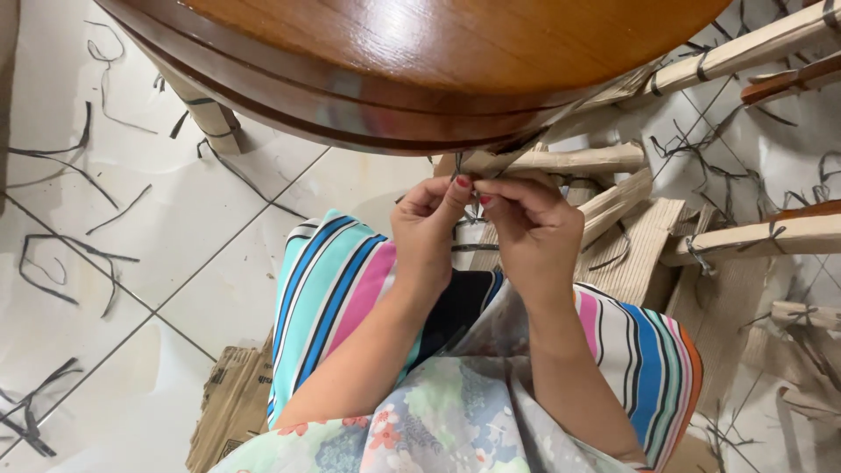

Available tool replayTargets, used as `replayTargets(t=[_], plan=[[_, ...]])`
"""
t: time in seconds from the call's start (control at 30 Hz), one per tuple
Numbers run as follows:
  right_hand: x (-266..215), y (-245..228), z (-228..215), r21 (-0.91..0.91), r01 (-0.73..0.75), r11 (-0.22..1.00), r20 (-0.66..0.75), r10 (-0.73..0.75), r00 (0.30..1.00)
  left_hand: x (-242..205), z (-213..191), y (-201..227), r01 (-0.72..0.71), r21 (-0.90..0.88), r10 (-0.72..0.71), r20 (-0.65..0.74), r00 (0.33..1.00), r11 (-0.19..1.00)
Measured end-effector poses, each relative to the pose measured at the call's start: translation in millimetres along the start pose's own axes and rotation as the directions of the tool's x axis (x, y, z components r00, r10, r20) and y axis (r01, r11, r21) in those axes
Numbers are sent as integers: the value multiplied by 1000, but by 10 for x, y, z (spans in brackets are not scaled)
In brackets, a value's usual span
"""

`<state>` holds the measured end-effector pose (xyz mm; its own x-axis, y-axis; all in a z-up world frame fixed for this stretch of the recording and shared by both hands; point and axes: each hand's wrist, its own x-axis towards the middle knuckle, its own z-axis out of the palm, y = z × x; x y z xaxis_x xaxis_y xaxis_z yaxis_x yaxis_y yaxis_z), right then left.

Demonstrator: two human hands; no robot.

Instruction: Wrap furniture legs with cardboard and secure them with plastic ties

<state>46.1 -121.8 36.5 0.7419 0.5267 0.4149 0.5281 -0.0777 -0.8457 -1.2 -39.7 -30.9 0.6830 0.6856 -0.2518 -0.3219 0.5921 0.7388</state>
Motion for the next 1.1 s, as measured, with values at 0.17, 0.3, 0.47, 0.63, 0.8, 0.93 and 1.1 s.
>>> replayTargets(t=[0.17,0.3,0.47,0.63,0.8,0.93,1.1], plan=[[-47,15,-9,-63,174,983,-133,-181,975,-106,66,-45,-301,-65,295,-82,952,952],[-66,-204,92,-173,275,946,-73,-290,954,-57,92,26,-290,-67,287,-52,957,955],[-54,-230,213,-171,375,911,-53,-388,920,1,131,84,-334,-155,335,-18,942,930],[-62,-108,24,-201,343,918,-72,-363,929,15,102,66,-317,-199,333,57,941,927],[24,-12,-101,-240,354,904,-113,-388,915,56,129,105,-356,-260,401,148,904,898],[132,154,-108,-280,383,880,-151,-434,888,131,102,222,-425,-183,451,134,882,886],[263,323,-34,-246,419,874,-181,-466,866,185,15,243,-459,-159,480,141,866,874]])
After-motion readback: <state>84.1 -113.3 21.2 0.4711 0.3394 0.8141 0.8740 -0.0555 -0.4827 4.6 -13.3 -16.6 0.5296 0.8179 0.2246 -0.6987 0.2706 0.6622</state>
